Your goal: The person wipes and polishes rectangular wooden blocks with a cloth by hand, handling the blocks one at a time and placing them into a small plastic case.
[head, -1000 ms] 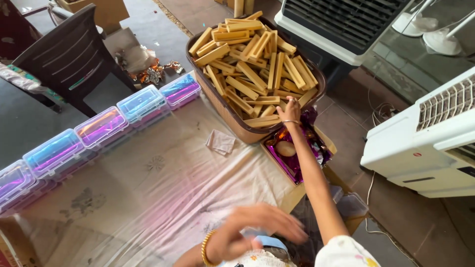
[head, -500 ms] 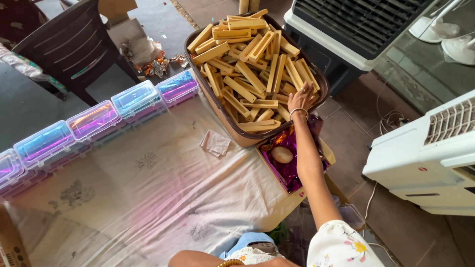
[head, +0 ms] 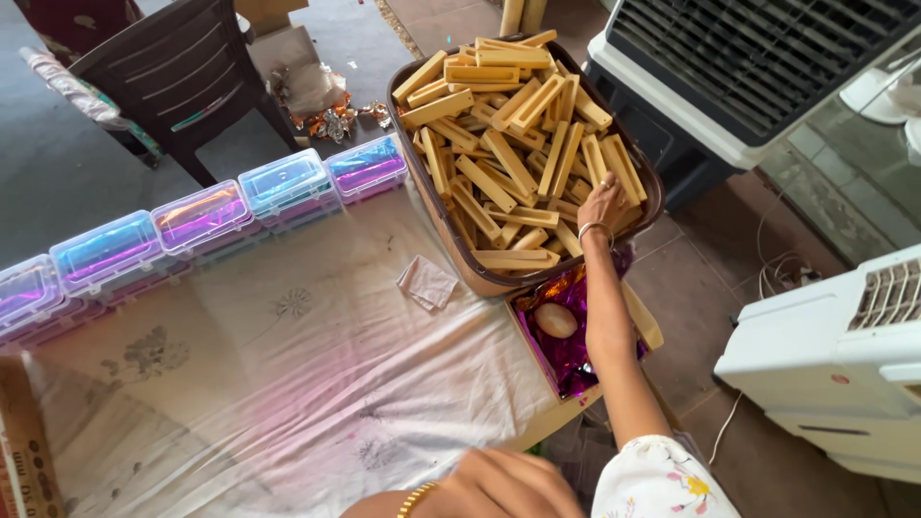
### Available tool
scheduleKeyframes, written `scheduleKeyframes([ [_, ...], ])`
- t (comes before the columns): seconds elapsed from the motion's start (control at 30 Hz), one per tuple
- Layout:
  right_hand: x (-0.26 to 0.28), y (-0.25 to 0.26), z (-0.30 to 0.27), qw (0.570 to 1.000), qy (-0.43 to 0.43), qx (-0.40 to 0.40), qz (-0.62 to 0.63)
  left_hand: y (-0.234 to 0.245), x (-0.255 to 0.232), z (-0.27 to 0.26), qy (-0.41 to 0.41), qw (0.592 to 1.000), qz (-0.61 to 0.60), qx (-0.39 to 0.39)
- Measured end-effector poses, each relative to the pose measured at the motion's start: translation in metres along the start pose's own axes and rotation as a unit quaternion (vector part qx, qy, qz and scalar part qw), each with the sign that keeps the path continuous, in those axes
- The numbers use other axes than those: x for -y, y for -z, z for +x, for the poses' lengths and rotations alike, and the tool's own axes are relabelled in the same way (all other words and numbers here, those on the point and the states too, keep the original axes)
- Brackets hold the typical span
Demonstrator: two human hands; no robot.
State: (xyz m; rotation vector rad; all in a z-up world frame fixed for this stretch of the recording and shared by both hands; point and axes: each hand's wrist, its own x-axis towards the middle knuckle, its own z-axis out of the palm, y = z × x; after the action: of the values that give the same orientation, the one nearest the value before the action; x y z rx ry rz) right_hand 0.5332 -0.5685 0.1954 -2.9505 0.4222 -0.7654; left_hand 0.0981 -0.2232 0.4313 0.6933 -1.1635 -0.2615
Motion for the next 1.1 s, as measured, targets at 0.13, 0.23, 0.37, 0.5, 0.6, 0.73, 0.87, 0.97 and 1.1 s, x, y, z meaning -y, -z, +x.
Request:
scheduleKeyframes([
  [0.13, 0.006, 0.02, 0.004, 0.999, -0.053, 0.001, -0.008, 0.009, -0.018, -0.003, 0.123, 0.92, 0.254, -0.27],
  [0.23, 0.004, 0.033, 0.004, 0.989, -0.145, 0.018, 0.032, 0.061, 0.006, -0.069, 0.207, 0.76, 0.415, -0.455],
  [0.37, -0.002, 0.04, 0.004, 0.977, -0.125, -0.08, 0.155, 0.105, 0.093, -0.262, 0.42, 0.465, 0.635, -0.452],
  [0.5, -0.021, 0.006, 0.014, 0.977, -0.119, -0.119, 0.13, 0.102, 0.149, -0.398, 0.706, 0.269, 0.479, -0.448],
  [0.6, -0.029, -0.006, 0.013, 0.988, -0.116, -0.062, 0.076, 0.078, 0.154, -0.418, 0.723, 0.245, 0.469, -0.445],
  [0.73, -0.025, -0.001, 0.016, 0.985, -0.151, -0.075, 0.046, 0.073, 0.15, -0.416, 0.742, 0.258, 0.446, -0.429],
  [0.87, -0.046, -0.049, 0.025, 0.977, -0.163, -0.081, 0.113, 0.065, 0.156, -0.417, 0.711, 0.237, 0.495, -0.439],
  [0.97, -0.068, -0.081, 0.036, 0.925, -0.147, -0.296, 0.185, 0.071, 0.16, -0.419, 0.71, 0.235, 0.504, -0.431],
  [1.1, -0.029, -0.011, -0.034, 0.886, -0.04, -0.305, 0.347, 0.073, 0.16, -0.419, 0.712, 0.233, 0.518, -0.413],
])
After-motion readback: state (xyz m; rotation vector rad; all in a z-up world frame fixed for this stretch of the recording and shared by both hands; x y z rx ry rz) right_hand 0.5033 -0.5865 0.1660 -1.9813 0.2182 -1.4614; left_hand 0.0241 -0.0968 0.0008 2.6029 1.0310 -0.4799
